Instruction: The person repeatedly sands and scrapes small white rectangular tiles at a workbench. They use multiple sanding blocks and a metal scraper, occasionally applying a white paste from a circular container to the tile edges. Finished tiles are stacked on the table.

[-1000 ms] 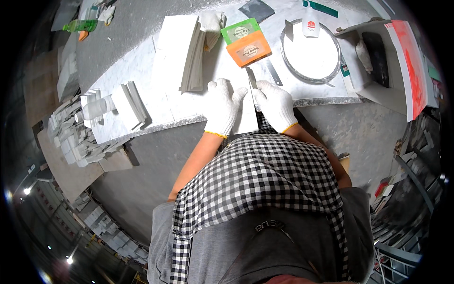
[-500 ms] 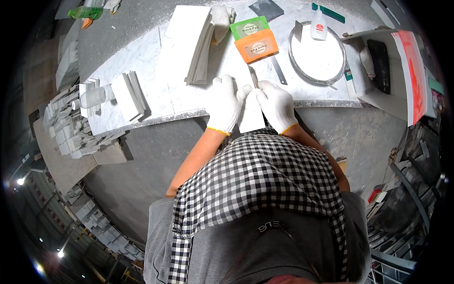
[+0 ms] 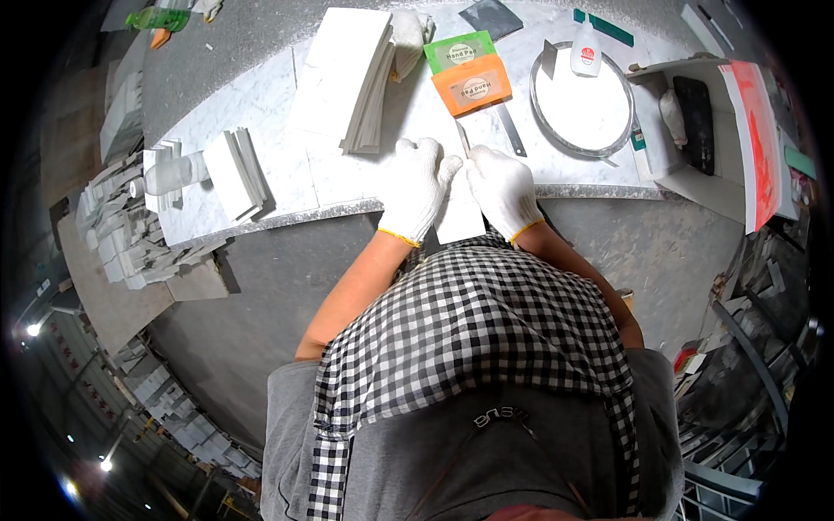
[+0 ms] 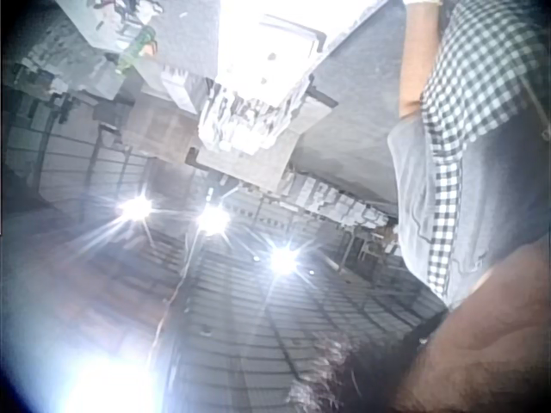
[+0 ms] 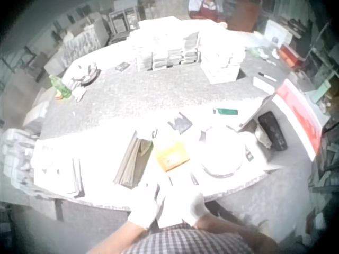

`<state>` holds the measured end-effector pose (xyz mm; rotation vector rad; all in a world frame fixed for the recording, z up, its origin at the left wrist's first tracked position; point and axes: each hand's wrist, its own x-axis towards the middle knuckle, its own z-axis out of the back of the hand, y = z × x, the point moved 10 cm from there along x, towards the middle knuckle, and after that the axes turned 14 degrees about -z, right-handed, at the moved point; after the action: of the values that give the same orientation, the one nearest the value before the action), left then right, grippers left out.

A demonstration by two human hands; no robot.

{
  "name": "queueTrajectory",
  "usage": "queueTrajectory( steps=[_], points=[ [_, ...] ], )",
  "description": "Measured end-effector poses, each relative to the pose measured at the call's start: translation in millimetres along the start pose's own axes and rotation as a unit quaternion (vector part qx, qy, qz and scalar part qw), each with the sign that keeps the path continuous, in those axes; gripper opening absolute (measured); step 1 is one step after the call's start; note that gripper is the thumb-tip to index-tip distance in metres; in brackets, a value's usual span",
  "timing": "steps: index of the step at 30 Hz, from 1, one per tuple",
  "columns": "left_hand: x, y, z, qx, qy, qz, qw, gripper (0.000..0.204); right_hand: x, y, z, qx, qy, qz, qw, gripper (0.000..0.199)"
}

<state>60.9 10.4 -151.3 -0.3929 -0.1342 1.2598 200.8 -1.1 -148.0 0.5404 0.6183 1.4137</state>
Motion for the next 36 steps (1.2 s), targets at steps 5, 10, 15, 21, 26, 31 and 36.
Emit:
queueTrajectory(
  steps=[5,10,15,21,26,31,36],
  points=[
    [0.6,-1.5,1.0,-0.004,0.001,-0.011,1.0,0.046,6.2,2.2,-9.2,-0.048,-0.006,0.04,0.998,0.012],
    [1.3,-1.9,1.6,0.002,0.002,-0.016,1.0,0.05,11.2,2.6,-12.2,-0.061,0.031,0.019,0.997,0.014],
    [0.0,0.8,-1.7,0.018,0.003,-0.005,1.0,0.054,10.0,-9.9,-4.7,-0.014,0.067,-0.06,0.996,0.018],
    [2.6,-0.8,-0.5,0.011,0.022,0.002,1.0,0.054,-7.0,-18.2,18.0,0.038,0.041,-0.079,0.995,0.023],
    [7.4,-1.9,0.3,0.007,0.028,0.0,1.0,0.053,-9.3,-16.9,12.2,0.009,0.047,-0.104,0.993,0.022],
    [8.1,-2.3,0.3,-0.004,0.017,-0.016,1.0,0.051,-6.5,-18.4,-0.6,0.001,0.056,-0.105,0.993,0.021],
    [7.6,-2.7,2.9,-0.005,0.01,-0.03,0.999,0.051,-13.3,-18.4,0.5,0.044,0.03,-0.078,0.996,0.019]
  ],
)
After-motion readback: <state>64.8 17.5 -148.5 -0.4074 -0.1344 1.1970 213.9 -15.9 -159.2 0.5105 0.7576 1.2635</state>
